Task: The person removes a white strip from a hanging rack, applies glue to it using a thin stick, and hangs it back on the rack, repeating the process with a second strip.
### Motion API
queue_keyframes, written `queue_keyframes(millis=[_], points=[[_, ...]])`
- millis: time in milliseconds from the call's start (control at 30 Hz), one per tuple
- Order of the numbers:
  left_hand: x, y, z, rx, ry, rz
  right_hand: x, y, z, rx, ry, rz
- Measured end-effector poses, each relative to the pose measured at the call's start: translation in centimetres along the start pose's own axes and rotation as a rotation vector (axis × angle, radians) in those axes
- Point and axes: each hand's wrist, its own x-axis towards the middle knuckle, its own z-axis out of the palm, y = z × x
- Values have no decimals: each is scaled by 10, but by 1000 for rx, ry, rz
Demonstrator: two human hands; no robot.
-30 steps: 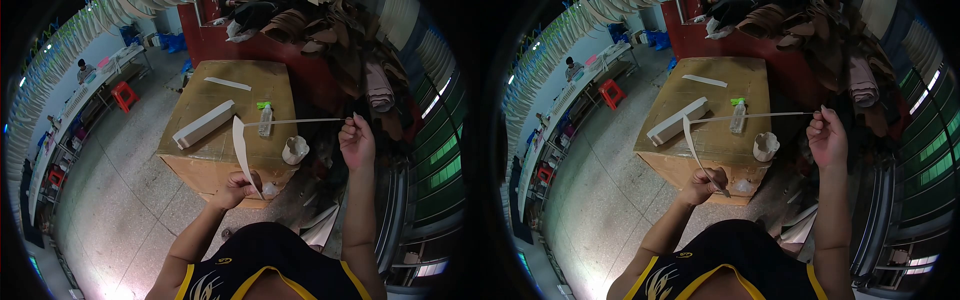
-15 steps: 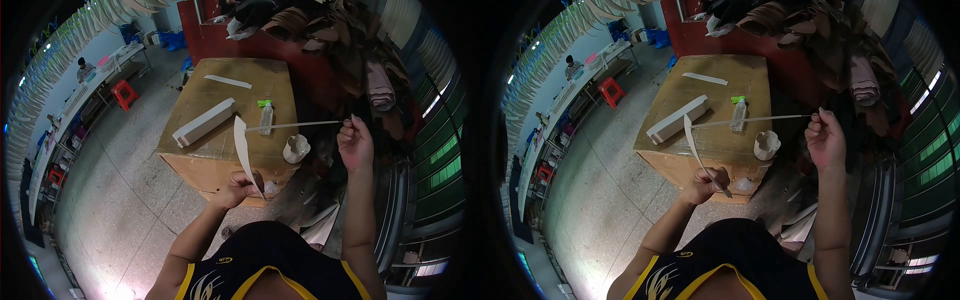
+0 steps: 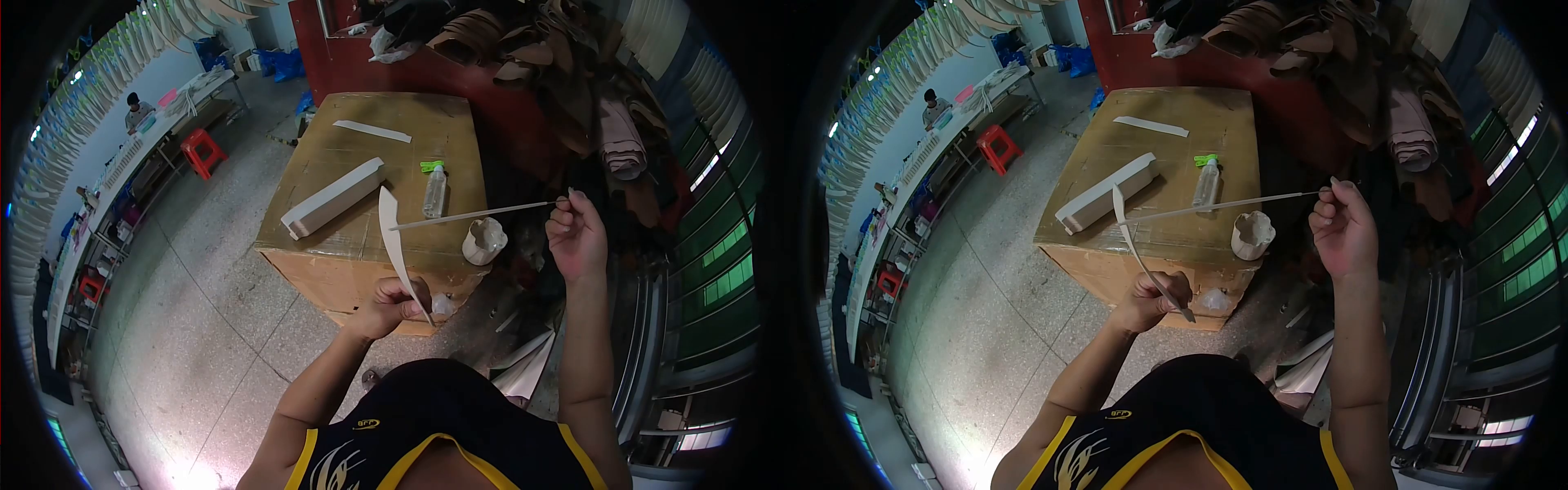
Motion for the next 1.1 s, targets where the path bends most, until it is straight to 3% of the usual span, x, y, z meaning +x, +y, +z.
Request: queue_keyframes(millis=[600,1100], points=[[-2,2,4,-47,16,5,-8,7,2,-22,-37,-2],[4,13,11,-74,96,79,-38,38,2,-323,-141,39]])
